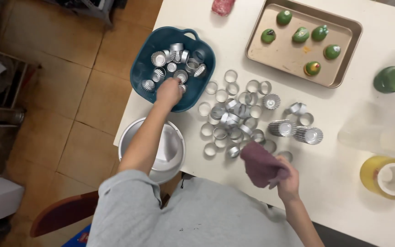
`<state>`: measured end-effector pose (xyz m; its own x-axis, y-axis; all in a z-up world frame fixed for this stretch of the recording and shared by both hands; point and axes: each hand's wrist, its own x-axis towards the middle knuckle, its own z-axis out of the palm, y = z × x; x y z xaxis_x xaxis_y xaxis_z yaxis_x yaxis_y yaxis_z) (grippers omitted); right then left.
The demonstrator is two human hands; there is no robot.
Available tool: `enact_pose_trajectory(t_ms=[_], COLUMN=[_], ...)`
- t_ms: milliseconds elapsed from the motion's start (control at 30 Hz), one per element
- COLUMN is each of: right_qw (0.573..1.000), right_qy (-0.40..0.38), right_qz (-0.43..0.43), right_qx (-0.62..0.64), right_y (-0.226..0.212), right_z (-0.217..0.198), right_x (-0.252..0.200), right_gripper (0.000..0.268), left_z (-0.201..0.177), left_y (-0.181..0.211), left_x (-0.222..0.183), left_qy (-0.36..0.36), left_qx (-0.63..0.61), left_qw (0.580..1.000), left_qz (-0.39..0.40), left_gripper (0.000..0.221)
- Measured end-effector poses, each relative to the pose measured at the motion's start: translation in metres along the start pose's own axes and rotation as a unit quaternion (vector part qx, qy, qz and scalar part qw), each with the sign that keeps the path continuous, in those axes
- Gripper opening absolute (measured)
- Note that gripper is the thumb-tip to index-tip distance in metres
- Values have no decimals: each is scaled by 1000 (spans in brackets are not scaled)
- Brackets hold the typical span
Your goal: Wipe down small metal baking molds with a cloth and organize them into a basket.
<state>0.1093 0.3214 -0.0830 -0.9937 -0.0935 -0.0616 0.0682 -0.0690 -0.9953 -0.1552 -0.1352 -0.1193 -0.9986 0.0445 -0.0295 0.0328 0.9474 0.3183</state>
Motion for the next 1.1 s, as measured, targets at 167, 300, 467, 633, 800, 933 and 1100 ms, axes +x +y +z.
enact_pose_trajectory(t_ms=[167,300,467,633,800,933,1100], right_qw=[998,998,997,994,983,983,983], right_qy=[43,48,72,99,179,178,178], right_qz=[-16,-29,-4,-50,-43,-54,-30], right_qx=[35,-16,-31,0,25,-9,19], right_y=[4,7,17,14,35,32,33], right_z=[33,56,67,75,67,76,90], right_x=[12,17,9,7,-2,3,3], right_gripper=[61,59,55,51,43,42,43], left_z=[0,-8,22,-65,-79,-65,-81], left_y=[20,28,-26,-4,-6,-30,-32], left_x=[20,23,39,13,8,13,7], left_qy=[-158,-172,-117,71,120,190,266], left_qx=[56,48,-89,-146,-94,-17,-84], left_qw=[985,983,988,981,973,962,927], left_qz=[-42,-38,-47,105,171,195,250], left_gripper=[74,90,49,35,22,21,17])
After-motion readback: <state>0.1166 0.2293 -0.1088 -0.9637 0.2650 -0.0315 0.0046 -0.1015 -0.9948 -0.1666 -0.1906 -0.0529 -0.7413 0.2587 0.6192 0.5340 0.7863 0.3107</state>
